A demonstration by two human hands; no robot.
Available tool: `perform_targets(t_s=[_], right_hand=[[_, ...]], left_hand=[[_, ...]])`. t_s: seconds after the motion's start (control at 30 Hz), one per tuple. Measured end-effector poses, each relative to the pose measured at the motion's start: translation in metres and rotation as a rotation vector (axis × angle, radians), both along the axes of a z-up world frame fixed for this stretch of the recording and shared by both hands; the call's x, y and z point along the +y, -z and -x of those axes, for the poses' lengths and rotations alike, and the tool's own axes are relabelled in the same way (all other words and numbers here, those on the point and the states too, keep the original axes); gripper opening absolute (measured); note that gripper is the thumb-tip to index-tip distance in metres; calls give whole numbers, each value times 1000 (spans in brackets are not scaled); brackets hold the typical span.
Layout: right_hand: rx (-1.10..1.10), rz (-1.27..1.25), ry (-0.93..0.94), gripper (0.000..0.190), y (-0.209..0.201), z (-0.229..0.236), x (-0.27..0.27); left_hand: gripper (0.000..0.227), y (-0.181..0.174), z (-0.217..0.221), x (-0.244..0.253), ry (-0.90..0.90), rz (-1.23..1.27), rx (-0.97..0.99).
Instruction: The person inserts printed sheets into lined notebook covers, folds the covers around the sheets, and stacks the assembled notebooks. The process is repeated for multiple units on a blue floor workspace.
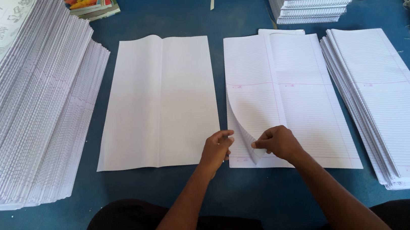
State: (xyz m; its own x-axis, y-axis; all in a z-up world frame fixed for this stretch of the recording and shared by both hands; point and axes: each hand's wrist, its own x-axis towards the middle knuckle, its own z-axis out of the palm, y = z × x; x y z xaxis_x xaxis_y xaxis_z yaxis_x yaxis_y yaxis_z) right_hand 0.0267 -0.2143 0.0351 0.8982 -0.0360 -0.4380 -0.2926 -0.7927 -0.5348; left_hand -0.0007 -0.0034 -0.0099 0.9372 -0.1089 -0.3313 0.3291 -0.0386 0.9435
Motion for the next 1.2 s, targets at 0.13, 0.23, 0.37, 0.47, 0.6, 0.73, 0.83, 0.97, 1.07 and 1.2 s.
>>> perform_targets(t_s=[0.13,0.23,0.37,0.47,0.6,0.73,0.83,0.97,1.07,1.2], right_hand=[[-24,-40,0,32,-1,2,0],[-30,-47,1,35,-1,3,2],[-34,-60,-40,45,-2,5,0],[-47,-66,-47,52,-6,5,-4],[-42,34,-52,54,-18,-6,-15],[-50,149,-34,52,-38,-21,-43],[-76,253,-27,52,-53,-33,-74],[-98,429,-39,52,-62,-44,-130],[-112,534,-51,54,-56,-48,-181],[-92,604,67,77,-33,-54,-245]], left_hand=[[52,-3,1,-3,49,9,58],[65,-2,2,-6,116,12,125],[81,5,3,-12,190,0,173],[92,9,2,-16,183,-53,195],[77,9,2,-16,164,-36,217],[62,7,2,-16,156,-52,234],[54,7,2,-15,146,-32,237],[44,9,0,-16,141,-33,239],[43,12,-1,-15,150,-28,220],[43,12,-3,-16,145,-44,223]])
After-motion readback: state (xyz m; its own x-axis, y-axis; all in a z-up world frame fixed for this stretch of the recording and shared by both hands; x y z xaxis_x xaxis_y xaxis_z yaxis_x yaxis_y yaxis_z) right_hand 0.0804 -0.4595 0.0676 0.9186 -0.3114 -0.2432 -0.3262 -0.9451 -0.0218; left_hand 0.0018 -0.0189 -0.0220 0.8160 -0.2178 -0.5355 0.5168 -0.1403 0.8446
